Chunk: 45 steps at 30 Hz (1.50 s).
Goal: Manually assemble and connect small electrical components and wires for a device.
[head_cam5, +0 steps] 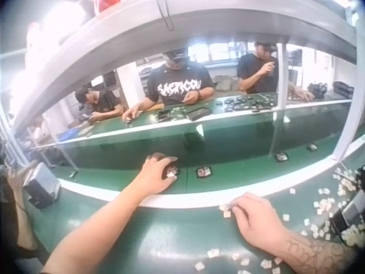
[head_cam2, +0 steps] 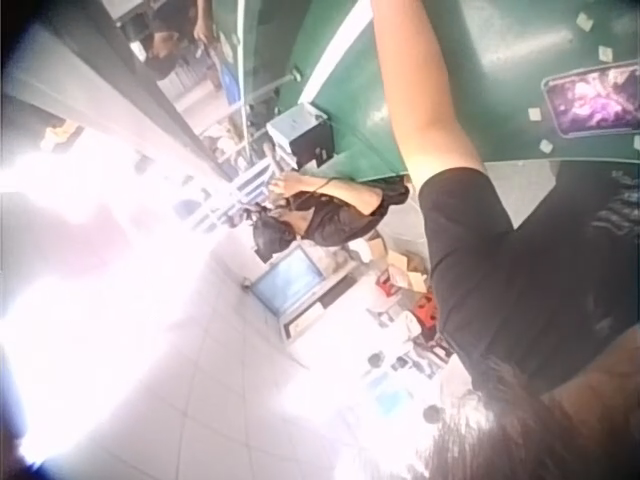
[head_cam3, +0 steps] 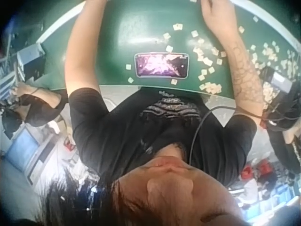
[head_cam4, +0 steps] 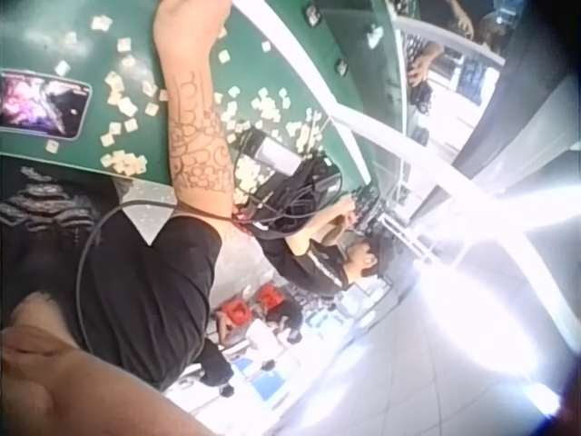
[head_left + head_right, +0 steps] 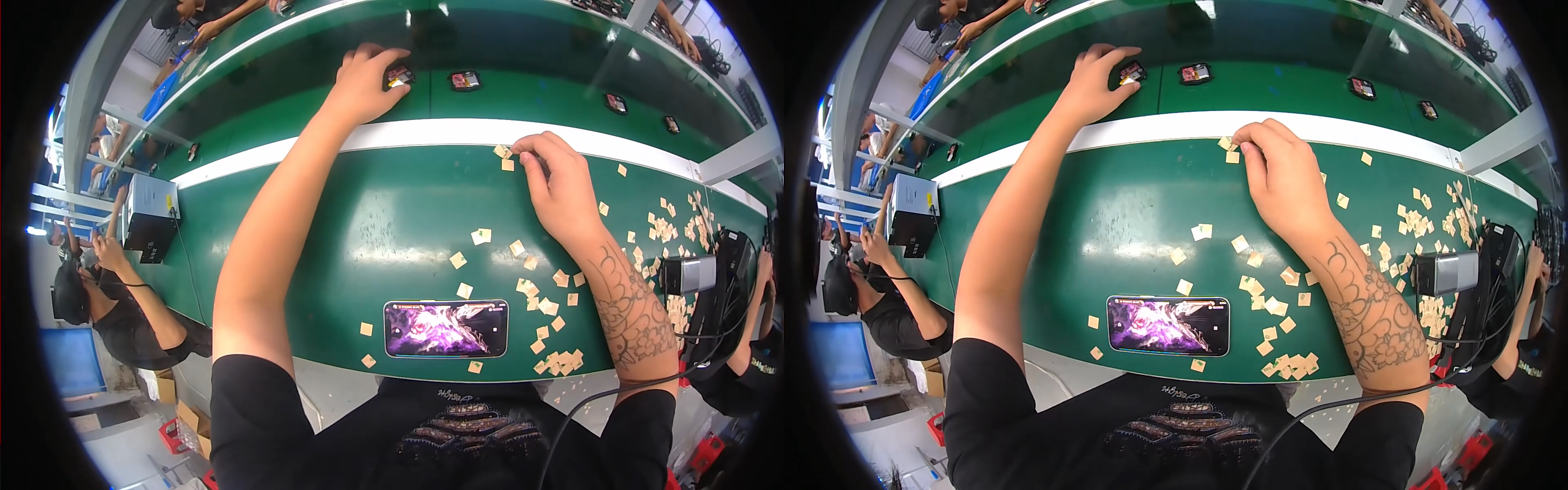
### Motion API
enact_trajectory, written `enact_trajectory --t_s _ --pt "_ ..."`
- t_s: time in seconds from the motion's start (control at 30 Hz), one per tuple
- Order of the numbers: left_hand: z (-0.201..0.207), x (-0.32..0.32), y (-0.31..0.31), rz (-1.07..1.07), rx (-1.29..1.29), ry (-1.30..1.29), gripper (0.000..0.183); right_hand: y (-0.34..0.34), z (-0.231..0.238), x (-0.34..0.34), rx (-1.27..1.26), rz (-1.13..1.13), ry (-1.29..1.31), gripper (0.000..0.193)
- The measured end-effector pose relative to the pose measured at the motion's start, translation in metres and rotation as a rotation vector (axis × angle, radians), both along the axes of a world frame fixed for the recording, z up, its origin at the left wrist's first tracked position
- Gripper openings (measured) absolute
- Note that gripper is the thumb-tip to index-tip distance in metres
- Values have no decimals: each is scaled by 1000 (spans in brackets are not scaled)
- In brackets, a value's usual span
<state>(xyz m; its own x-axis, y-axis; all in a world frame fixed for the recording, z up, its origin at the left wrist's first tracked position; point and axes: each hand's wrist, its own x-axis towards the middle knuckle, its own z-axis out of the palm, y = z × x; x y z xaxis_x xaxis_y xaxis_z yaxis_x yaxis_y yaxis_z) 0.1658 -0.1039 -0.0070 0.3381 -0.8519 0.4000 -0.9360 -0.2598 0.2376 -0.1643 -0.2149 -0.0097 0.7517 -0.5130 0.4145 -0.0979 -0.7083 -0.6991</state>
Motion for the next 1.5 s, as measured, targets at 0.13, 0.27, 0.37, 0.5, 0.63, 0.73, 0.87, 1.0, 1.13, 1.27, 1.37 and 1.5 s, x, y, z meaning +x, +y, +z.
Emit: enact_trajectory --t_s 0.13,0.27,0.37,0.5,0.63,0.73,0.87,1.0,1.13,1.27,1.37,1.5 --pt "-13 10 1 -113 -16 143 50 4 -1 0 152 31 -5 9" --pt "-16 6 -14 -139 -58 85 47 4 -1 0 122 29 34 9" --pt "-16 -5 -27 -61 -39 75 46 1 -3 2 39 45 -24 9" --pt "-8 -64 -1 -278 -123 59 52 1 3 -1 65 25 -57 11" --pt "4 -144 59 -415 62 269 56 12 5 -2 130 207 -85 15" --pt "10 -158 86 -397 103 303 57 28 19 -4 185 389 42 19" --pt "7 -158 106 -352 58 465 57 38 26 -11 75 531 148 26" --pt "6 -155 109 -351 57 427 54 53 38 -12 -219 381 337 28" --pt "5 -157 109 -363 60 357 51 58 36 -9 -468 309 344 24" --pt "6 -158 107 -367 52 318 50 66 49 -7 -678 306 422 17" --pt "6 -157 106 -369 37 325 49 66 51 -6 -696 313 444 17" --pt "3 -161 108 -338 50 356 49 54 32 -9 -474 270 377 20"
